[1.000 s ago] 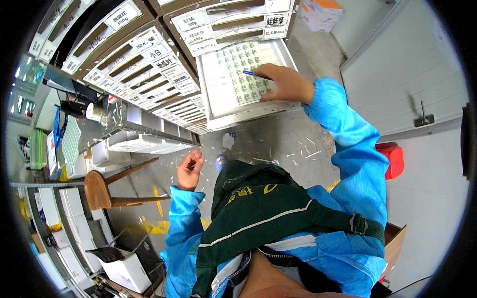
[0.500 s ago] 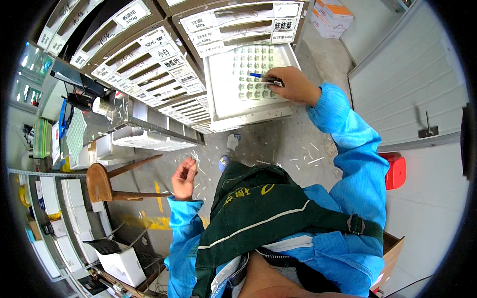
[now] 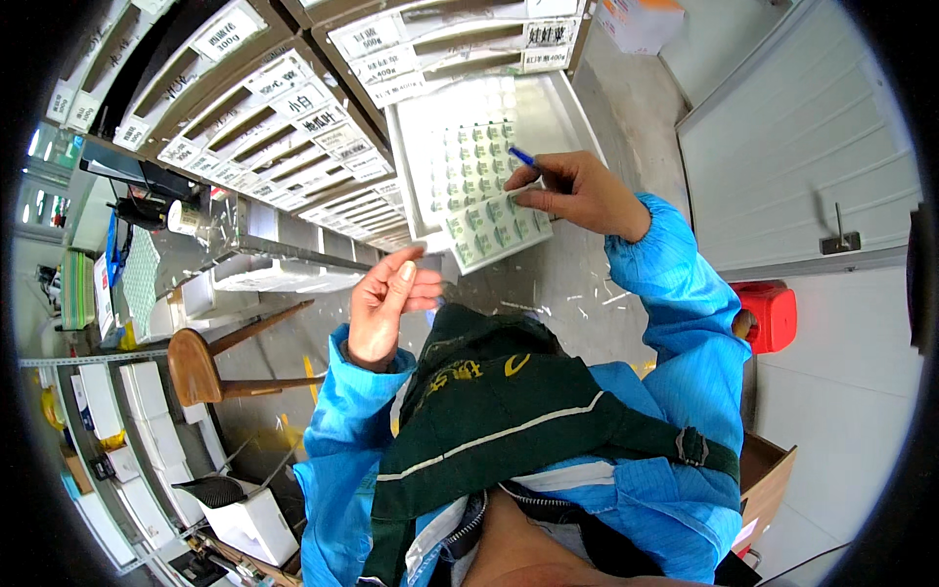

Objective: The person takes a sheet of labels from a drawer, writes on a separate log sheet, and uses scissors to cut a section of labels from a larger sheet.

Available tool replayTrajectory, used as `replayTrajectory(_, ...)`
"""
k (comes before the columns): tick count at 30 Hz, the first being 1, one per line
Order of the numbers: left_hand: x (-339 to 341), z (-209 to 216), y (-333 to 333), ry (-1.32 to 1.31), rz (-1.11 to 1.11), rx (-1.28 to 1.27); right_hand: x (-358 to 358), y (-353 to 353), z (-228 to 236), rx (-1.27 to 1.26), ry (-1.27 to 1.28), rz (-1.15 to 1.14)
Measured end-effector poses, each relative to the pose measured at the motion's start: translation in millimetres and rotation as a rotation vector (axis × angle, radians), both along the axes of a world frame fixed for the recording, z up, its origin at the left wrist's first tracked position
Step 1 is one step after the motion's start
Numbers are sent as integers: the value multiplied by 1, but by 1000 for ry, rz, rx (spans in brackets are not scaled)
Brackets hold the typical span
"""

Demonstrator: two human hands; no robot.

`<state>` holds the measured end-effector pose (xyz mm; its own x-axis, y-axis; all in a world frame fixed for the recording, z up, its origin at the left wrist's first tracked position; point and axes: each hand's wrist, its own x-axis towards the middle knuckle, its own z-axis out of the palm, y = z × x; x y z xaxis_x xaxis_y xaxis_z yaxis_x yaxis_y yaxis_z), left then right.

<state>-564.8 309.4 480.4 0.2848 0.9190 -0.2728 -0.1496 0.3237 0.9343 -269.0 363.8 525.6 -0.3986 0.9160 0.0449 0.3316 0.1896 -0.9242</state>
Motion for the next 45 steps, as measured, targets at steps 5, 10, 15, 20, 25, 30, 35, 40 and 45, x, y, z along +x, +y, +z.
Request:
replayTrajectory(5,15,-24,-11,-76,-53,-118,-5,-22,-8,103,-17,-1)
replayTrajectory(10,25,-36,-18,-174,-44,-186,2,-50,-7,251,-165,-87)
replayTrajectory(15,40,-40,-20,-71,-46,-125,-8,-87,-14,51,-202,65)
replayTrajectory(20,57,-42,-18,-15,-91,-49,-8,-99,-39,53,-335,140)
replayTrajectory(25,62,-51,-18,27,-76,-19,0,-105,-33,-62,-289,11)
replayTrajectory(30,49,-43,-26,70,-98,114,10,-103,-21,-114,-197,-61)
replayTrajectory(35,-3,-20,-50,-334,30,118,21,-92,-18,-19,-137,-258)
replayTrajectory(40,-50,-16,-68,-408,221,147,27,-55,-13,259,-174,-253)
replayTrajectory(45,-43,-16,-77,-392,294,92,24,27,-24,603,-449,-207)
